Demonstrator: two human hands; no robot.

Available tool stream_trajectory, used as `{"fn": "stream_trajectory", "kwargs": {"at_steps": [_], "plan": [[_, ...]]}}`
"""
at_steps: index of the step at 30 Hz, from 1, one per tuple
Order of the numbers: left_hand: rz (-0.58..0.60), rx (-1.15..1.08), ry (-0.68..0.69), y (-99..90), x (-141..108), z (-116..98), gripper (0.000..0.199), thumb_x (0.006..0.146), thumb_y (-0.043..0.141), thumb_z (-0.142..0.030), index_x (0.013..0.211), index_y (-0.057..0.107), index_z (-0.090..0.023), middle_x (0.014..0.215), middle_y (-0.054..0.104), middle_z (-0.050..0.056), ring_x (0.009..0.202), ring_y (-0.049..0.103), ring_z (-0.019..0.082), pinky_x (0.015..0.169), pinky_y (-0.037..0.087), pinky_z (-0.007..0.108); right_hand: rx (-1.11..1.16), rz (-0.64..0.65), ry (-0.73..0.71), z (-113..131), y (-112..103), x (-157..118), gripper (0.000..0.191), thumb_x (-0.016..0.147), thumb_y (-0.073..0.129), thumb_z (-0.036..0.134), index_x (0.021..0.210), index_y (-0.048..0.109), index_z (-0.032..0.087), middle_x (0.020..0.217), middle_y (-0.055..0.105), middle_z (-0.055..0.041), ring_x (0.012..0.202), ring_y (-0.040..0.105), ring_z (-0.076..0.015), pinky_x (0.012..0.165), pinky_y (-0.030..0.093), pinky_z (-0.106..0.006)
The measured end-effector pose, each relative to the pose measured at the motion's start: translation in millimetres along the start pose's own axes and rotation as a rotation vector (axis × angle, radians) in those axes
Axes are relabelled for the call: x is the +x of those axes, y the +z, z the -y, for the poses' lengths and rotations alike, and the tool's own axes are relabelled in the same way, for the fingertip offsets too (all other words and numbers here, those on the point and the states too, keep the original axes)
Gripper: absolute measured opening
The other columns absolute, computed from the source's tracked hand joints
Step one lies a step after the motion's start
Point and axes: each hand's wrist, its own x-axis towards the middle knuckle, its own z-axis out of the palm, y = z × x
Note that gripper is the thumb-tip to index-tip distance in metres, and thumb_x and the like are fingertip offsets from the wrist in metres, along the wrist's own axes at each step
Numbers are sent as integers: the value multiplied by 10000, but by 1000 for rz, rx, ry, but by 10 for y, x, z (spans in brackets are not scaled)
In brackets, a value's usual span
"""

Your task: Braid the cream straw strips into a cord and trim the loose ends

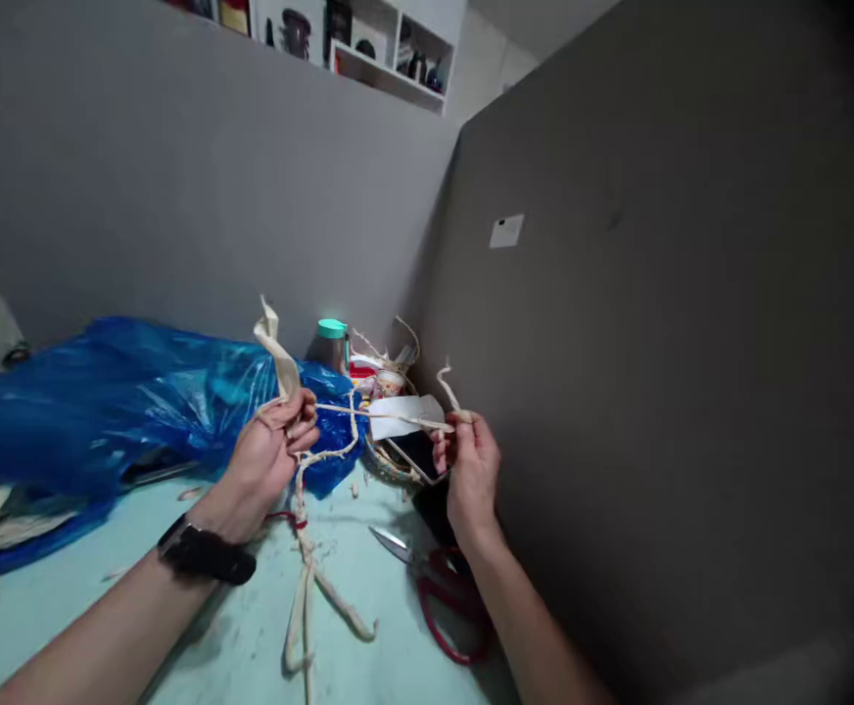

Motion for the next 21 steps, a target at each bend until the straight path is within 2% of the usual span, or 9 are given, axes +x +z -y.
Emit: {"fn": "stream_trajectory", "kwargs": {"at_steps": [3,6,8,10,14,18,21], "plan": [[23,-31,34,56,-12,-121,175,955,633,-243,817,604,-139,656,544,-75,445,453,43,366,359,150,27,-65,-15,59,-90,123,254,664,637,294,893,606,189,640,640,53,495,507,-71,416,352,-152],[68,-55,54,134,-55,-224,339,1014,496,-195,681,538,-149,574,426,-82,413,365,45,341,291,149,36,-83,-12,88,-141,198,261,619,611,281,867,594,202,760,703,17,601,595,-94,469,413,-160],[99,-63,59,189,-96,-263,441,1037,365,-148,617,499,-155,554,366,-69,412,324,56,336,276,155,18,-44,11,70,-142,201,217,594,595,268,799,598,198,747,711,4,585,594,-100,460,410,-166],[128,-65,57,232,-132,-271,476,1031,313,-129,588,486,-156,557,346,-55,423,309,67,339,282,159,-16,39,52,19,-120,166,146,579,579,243,708,607,183,672,691,-1,484,529,-84,416,363,-170],[176,-42,40,259,-156,-228,396,988,437,-150,599,516,-150,581,361,-46,442,294,69,344,283,149,-77,227,136,-114,-59,61,121,576,538,206,647,628,168,548,626,21,368,405,-59,376,279,-178],[208,16,16,240,-148,-174,280,897,625,-171,625,579,-125,613,437,-32,448,282,45,340,268,127,-112,368,169,-186,-24,5,137,565,519,188,644,629,170,575,631,17,404,422,-66,418,300,-185],[212,65,12,230,-162,-145,229,833,733,-211,653,638,-105,637,495,-17,461,310,37,347,279,120,-147,443,182,-169,-21,-19,71,567,511,193,555,577,169,520,574,14,415,361,-64,420,243,-190]]}}
